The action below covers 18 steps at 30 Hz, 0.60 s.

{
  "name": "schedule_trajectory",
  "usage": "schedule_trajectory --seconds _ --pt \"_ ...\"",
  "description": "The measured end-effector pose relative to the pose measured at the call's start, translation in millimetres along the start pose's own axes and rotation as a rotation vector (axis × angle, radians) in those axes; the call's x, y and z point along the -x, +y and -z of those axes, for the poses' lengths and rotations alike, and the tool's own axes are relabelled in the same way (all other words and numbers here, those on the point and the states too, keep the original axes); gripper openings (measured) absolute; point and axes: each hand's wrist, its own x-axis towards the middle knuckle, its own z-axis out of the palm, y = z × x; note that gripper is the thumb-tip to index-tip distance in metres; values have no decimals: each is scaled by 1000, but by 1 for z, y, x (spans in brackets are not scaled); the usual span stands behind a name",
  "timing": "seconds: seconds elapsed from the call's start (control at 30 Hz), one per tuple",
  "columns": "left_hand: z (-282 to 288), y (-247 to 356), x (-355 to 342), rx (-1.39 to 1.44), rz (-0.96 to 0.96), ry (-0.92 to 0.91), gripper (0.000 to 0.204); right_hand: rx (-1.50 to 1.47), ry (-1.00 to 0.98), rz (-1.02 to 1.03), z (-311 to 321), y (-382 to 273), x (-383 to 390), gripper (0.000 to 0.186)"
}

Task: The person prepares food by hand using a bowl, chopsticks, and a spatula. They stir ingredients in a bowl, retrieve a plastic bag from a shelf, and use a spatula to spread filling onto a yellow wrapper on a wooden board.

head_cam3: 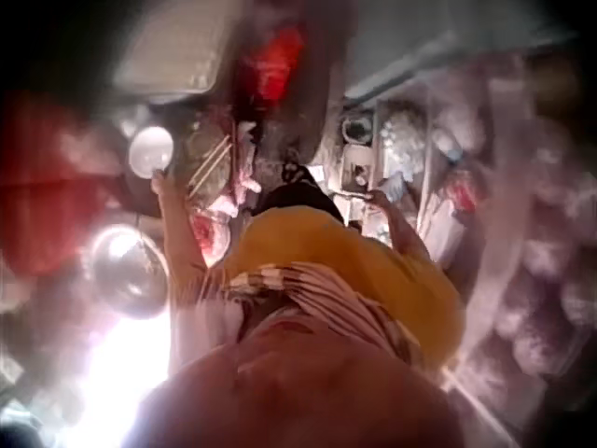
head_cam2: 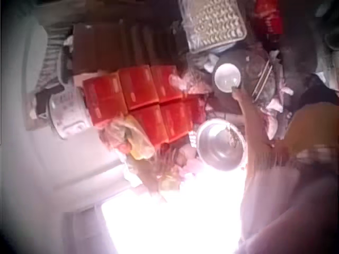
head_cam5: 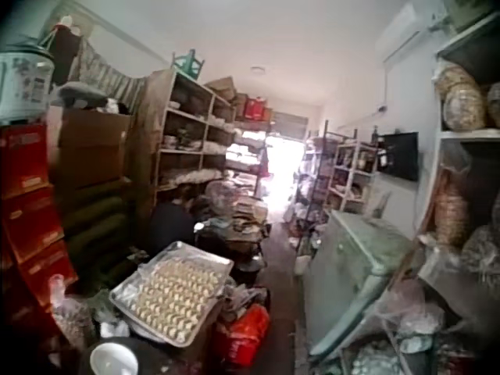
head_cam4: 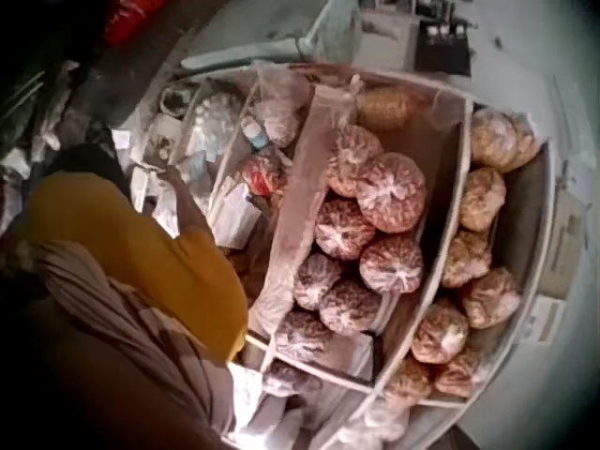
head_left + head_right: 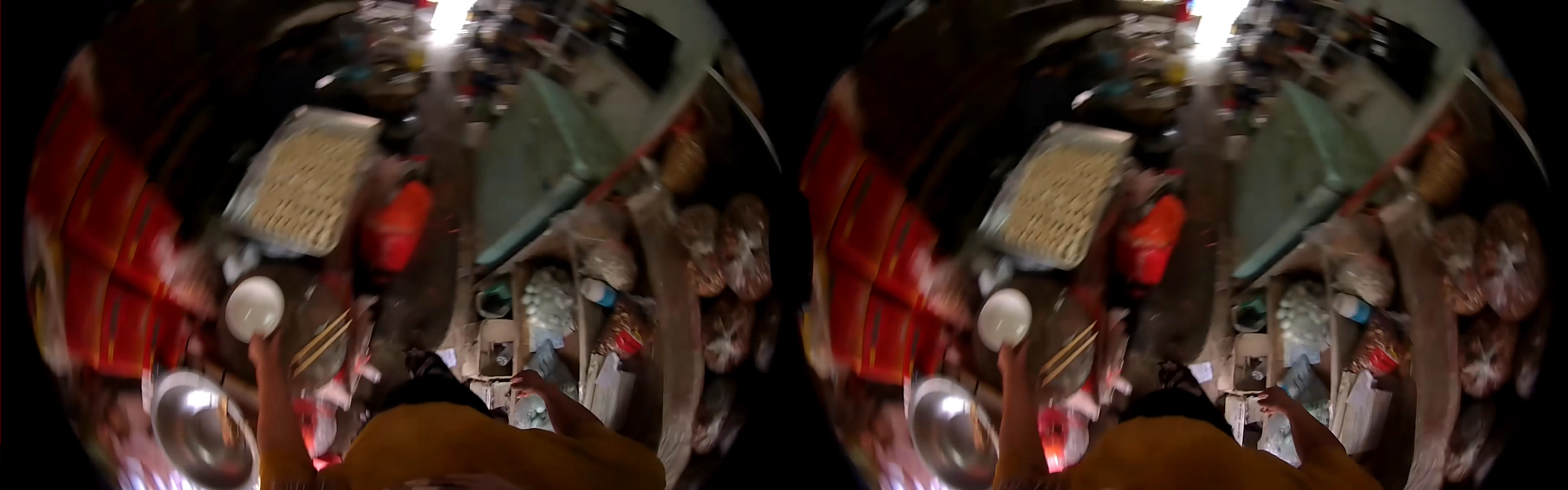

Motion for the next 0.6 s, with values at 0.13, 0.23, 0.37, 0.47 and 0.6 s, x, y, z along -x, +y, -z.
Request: schedule_trajectory --seconds 0.13,0.23,0.37,0.47,0.6 --pt "29 11 -48 -697 -245 -55 43 -815 -60 -990 47 28 -59 27" --pt "23 -5 -32 -1348 -426 72 44 -903 59 -1010 100 88 -72 27" --pt "-15 -31 16 -184 -147 449 46 -782 228 -872 192 193 -104 27" --pt "-55 -79 44 -322 -207 423 43 -584 154 -831 249 282 -142 30" --pt "-175 -160 41 -493 -6 447 42 -460 380 -610 296 394 -205 21"
